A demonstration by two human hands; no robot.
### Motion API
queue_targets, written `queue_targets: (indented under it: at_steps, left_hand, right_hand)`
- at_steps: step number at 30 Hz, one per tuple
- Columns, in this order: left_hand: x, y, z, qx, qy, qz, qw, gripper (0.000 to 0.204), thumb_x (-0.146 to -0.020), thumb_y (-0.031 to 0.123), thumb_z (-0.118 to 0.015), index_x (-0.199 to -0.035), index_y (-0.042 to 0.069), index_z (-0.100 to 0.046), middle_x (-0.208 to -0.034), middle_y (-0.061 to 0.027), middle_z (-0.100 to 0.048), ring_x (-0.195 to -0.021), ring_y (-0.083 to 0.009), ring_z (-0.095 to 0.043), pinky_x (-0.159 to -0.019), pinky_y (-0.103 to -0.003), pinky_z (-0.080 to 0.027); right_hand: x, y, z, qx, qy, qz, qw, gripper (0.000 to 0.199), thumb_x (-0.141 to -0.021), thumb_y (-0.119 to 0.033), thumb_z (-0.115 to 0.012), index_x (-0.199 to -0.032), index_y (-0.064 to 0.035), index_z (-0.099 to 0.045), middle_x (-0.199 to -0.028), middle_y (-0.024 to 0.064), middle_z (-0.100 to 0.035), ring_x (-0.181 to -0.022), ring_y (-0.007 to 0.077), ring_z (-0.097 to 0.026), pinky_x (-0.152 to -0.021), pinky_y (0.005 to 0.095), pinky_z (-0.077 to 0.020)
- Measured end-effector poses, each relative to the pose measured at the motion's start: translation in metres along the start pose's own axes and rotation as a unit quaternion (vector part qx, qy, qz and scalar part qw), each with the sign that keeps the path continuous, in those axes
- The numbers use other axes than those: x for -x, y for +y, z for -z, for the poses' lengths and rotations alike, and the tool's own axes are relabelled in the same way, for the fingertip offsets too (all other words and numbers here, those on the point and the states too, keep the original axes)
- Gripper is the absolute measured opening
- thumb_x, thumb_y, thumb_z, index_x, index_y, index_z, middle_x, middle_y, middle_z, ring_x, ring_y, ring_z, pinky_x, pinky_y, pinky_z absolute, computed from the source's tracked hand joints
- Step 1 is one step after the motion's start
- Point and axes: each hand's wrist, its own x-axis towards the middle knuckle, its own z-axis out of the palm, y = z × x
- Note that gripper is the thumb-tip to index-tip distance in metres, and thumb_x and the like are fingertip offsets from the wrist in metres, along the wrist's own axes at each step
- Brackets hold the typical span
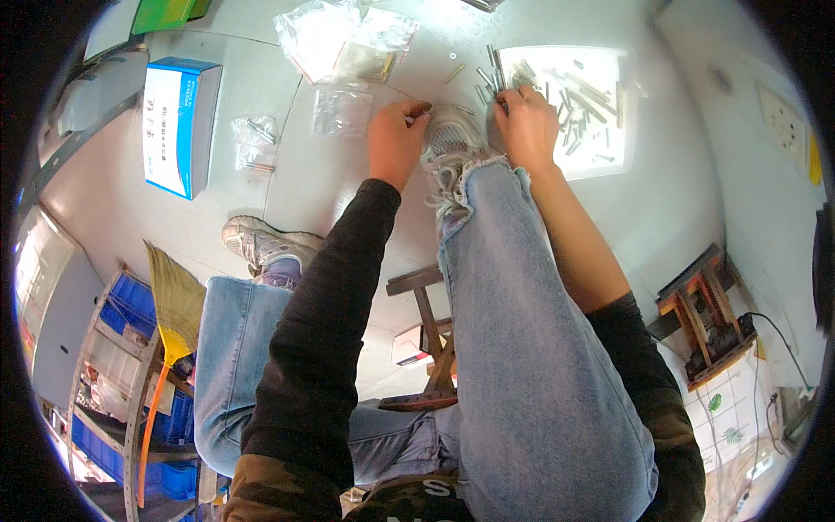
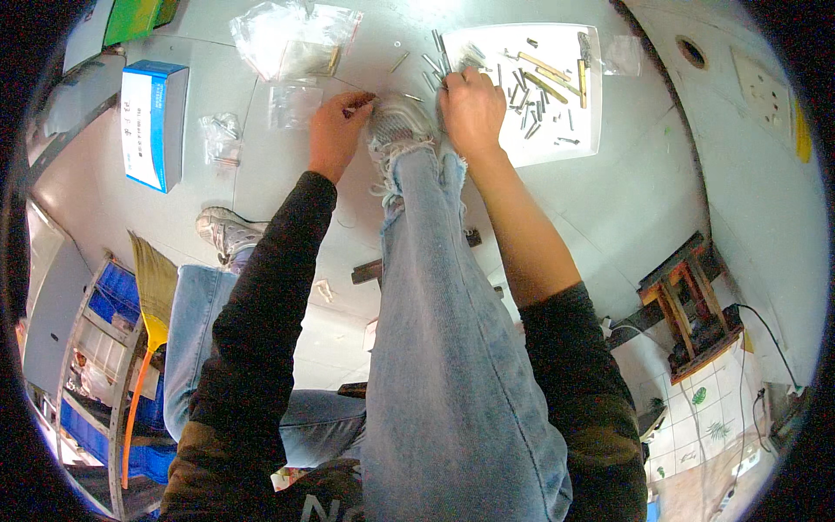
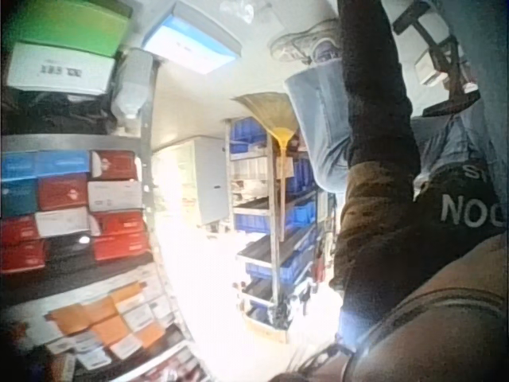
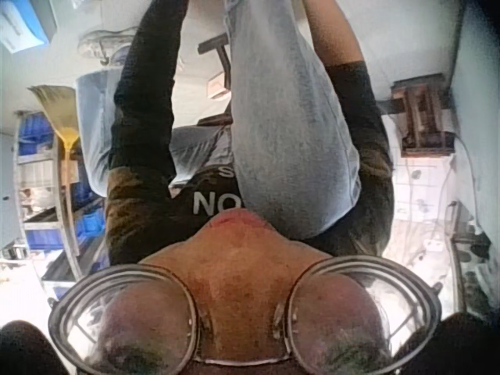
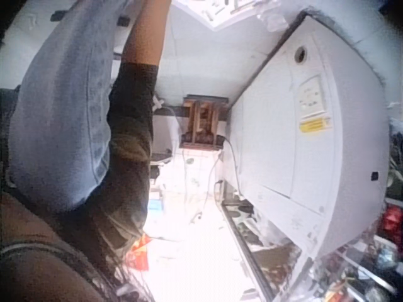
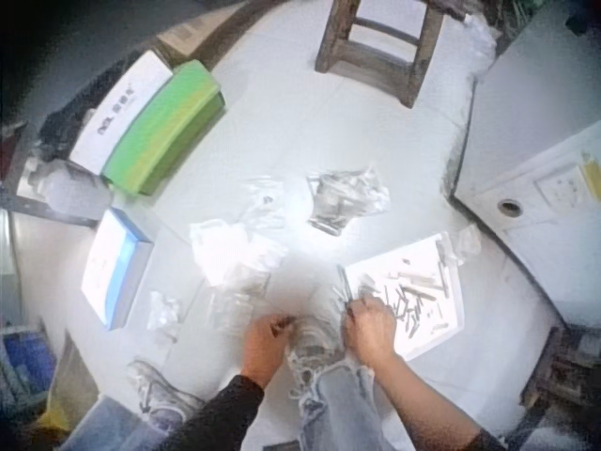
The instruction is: The person sits at a table and repeatedly picks up small metal pins and cylinders, inserting them into lock cylinder bodies. They handle each component one at a time, occasionally placing assembled pieces into a plastic bag. The person later walks to a glass display counter and places items into a compartmentalized tray.
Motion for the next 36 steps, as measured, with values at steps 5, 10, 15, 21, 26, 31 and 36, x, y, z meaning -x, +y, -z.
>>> queue_targets:
  at_steps: [5, 10, 15, 21, 26, 31, 36]
  left_hand:
    - [0.009, 0.000, 0.007, 0.018, -0.005, 0.000, 1.000, 0.022, -0.081, 0.014, -0.058, -0.098, 0.002, -0.064, -0.085, -0.0107, -0.065, -0.072, -0.0160, -0.060, -0.067, -0.028, -0.048]
    - [0.038, 0.021, 0.046, 0.097, -0.029, 0.055, 0.993, 0.021, -0.080, 0.013, -0.059, -0.097, 0.000, -0.064, -0.085, -0.0132, -0.064, -0.072, -0.0210, -0.061, -0.068, -0.030, -0.048]
    - [0.092, 0.104, 0.099, 0.258, -0.024, -0.143, 0.955, 0.034, -0.084, 0.018, -0.057, -0.116, 0.005, -0.054, -0.091, -0.0052, -0.061, -0.080, -0.0126, -0.058, -0.071, -0.027, -0.048]
    - [0.204, 0.227, 0.192, 0.328, 0.131, -0.249, 0.902, 0.024, -0.086, 0.014, -0.056, -0.107, 0.002, -0.060, -0.094, -0.0061, -0.055, -0.085, -0.0139, -0.053, -0.076, -0.028, -0.045]
    - [0.313, 0.229, 0.227, 0.141, 0.286, -0.376, 0.870, 0.023, -0.081, 0.012, -0.059, -0.103, 0.006, -0.063, -0.077, -0.0095, -0.055, -0.069, -0.0218, -0.055, -0.062, -0.029, -0.044]
    - [0.402, 0.179, 0.203, -0.063, 0.296, -0.389, 0.870, 0.022, -0.080, 0.017, -0.059, -0.100, 0.007, -0.061, -0.072, -0.0085, -0.052, -0.068, -0.0253, -0.054, -0.060, -0.034, -0.045]
    - [0.462, 0.142, 0.170, -0.049, 0.286, -0.374, 0.881, 0.021, -0.081, 0.017, -0.057, -0.100, 0.008, -0.060, -0.071, -0.0079, -0.051, -0.069, -0.0254, -0.054, -0.059, -0.035, -0.045]
  right_hand:
    - [-0.010, -0.004, -0.004, 0.090, 0.003, 0.036, 0.995, 0.009, -0.069, -0.017, -0.065, -0.072, -0.0090, -0.063, -0.073, 0.0055, -0.055, -0.071, 0.0234, -0.056, -0.060, 0.0371, -0.0422]
    - [-0.002, -0.030, 0.035, -0.146, -0.022, -0.133, 0.980, 0.015, -0.071, -0.018, -0.066, -0.081, -0.0078, -0.067, -0.074, 0.0072, -0.056, -0.067, 0.0241, -0.055, -0.063, 0.0328, -0.0432]
    - [0.002, -0.091, 0.148, -0.464, -0.128, -0.114, 0.869, 0.021, -0.074, -0.019, -0.067, -0.088, -0.0037, -0.066, -0.073, 0.0046, -0.059, -0.069, 0.0110, -0.052, -0.062, 0.0248, -0.0418]
    - [0.014, -0.214, 0.325, -0.411, -0.086, 0.235, 0.877, 0.015, -0.071, -0.009, -0.066, -0.081, 0.0008, -0.064, -0.071, 0.0058, -0.054, -0.068, 0.0131, -0.052, -0.062, 0.0249, -0.0410]
    - [0.096, -0.258, 0.379, -0.511, -0.157, 0.270, 0.801, 0.006, -0.073, -0.003, -0.061, -0.076, 0.0016, -0.058, -0.070, 0.0015, -0.051, -0.065, 0.0082, -0.048, -0.059, 0.0213, -0.0389]
    - [0.189, -0.247, 0.368, -0.507, -0.216, 0.217, 0.806, 0.005, -0.075, -0.003, -0.061, -0.076, 0.0005, -0.057, -0.071, -0.0006, -0.051, -0.063, 0.0055, -0.046, -0.056, 0.0197, -0.0376]
    - [0.255, -0.239, 0.349, -0.463, -0.203, 0.243, 0.828, 0.009, -0.077, -0.006, -0.062, -0.073, 0.0004, -0.057, -0.067, 0.0003, -0.051, -0.059, 0.0054, -0.046, -0.053, 0.0197, -0.0366]
